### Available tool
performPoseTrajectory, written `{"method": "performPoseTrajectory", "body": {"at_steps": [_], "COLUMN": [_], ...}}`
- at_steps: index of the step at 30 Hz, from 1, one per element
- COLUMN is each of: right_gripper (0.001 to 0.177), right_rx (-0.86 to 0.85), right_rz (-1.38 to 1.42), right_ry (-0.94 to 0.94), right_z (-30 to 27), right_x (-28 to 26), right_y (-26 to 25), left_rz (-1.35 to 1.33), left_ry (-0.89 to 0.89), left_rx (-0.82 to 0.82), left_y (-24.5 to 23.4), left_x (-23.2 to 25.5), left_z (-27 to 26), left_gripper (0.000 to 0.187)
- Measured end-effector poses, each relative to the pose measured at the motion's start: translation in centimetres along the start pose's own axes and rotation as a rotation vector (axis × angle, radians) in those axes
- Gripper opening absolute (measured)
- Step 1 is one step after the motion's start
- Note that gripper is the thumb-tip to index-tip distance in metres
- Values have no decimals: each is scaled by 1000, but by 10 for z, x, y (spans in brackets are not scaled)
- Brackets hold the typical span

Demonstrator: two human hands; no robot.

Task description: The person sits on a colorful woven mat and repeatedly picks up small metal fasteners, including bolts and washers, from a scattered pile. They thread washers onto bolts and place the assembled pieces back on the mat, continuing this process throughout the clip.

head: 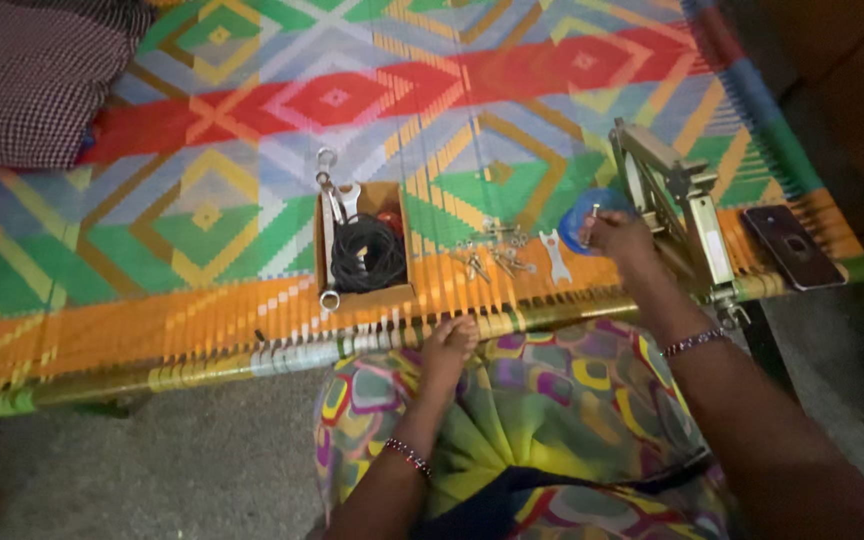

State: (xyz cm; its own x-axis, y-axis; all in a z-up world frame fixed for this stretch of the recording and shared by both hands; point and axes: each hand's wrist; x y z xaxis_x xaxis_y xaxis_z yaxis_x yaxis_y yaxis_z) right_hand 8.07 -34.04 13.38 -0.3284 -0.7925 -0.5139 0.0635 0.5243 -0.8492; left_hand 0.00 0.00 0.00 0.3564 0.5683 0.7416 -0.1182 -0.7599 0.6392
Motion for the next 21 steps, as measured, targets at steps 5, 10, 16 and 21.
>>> {"method": "performPoseTrajectory", "body": {"at_steps": [5, 10, 16, 21], "right_gripper": [30, 30, 32, 30], "right_rx": [216, 199, -119, -84], "right_rz": [-357, -529, -757, -791], "right_ry": [-43, -146, -190, -205], "right_z": [56, 66, 49, 34], "right_x": [28, 43, 48, 57], "right_y": [7, 27, 42, 37], "left_rz": [-170, -57, -93, -71], "left_ry": [-28, -13, -21, -50], "left_rx": [130, 172, 188, 211], "left_y": [-22, -7, -11, -17], "left_x": [-9, 5, -1, -18], "left_z": [10, 3, 7, 15], "left_gripper": [30, 36, 38, 44]}}
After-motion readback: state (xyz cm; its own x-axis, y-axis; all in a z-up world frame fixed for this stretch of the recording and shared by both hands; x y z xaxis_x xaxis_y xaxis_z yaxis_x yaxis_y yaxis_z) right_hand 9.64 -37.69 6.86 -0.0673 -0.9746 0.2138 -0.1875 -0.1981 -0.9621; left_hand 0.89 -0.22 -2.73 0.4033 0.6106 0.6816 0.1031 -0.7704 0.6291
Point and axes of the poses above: each hand's wrist, its own z-axis towards the middle knuckle, its own y-axis out of the palm, x = y × z, and after that the axes turned 14 degrees about -z, right-handed
